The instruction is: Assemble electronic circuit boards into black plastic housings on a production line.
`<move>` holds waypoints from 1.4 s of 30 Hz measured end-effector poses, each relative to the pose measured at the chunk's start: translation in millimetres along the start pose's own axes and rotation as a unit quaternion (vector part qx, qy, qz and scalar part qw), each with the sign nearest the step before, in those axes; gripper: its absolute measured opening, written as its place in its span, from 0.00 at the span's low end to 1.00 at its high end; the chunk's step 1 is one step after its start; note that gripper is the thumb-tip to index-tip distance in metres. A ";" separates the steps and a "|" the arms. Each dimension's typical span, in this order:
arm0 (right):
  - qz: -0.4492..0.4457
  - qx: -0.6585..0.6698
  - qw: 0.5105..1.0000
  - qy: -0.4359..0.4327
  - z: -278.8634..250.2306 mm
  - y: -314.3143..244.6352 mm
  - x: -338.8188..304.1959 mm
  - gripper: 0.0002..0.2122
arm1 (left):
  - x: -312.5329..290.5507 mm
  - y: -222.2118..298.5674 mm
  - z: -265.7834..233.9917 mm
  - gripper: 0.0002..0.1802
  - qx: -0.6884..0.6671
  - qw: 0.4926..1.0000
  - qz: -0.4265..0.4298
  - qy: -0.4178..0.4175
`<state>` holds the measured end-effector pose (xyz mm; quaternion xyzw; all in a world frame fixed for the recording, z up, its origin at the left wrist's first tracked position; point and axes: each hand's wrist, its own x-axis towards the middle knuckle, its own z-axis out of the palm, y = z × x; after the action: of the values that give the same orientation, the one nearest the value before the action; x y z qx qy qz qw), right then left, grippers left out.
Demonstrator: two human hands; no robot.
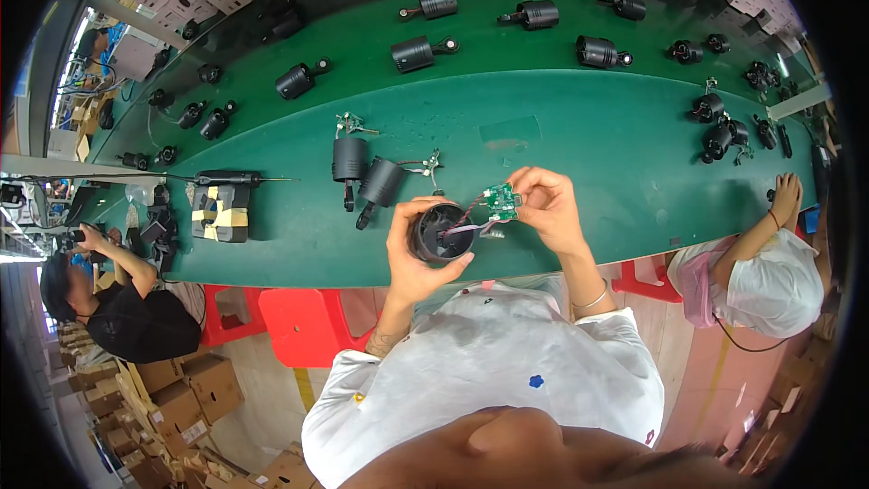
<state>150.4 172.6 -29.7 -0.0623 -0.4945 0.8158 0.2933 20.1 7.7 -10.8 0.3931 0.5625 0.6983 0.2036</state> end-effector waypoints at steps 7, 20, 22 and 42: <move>-0.127 -0.341 0.931 0.004 13.6 -33.1 6.1 0.05 | -6.5 -4.6 -8.9 0.35 -0.162 0.973 -0.158 -0.045; 0.076 -0.448 0.871 -0.188 -2.6 -35.2 46.7 0.18 | -13.4 2.5 4.2 0.38 -0.083 0.958 -0.129 -0.244; 0.143 -0.343 0.914 -0.163 -1.0 -15.6 38.7 0.18 | -15.6 5.7 9.1 0.39 -0.186 0.953 -0.144 -0.189; 0.180 0.236 0.952 0.076 38.9 27.7 -5.9 0.04 | -27.1 -2.6 3.8 0.45 -0.225 0.962 -0.096 -0.117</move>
<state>128.4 130.1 -34.6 -0.1410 -0.2451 0.9412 0.1848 39.2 -9.0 -21.7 0.3602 0.3978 0.7331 0.4179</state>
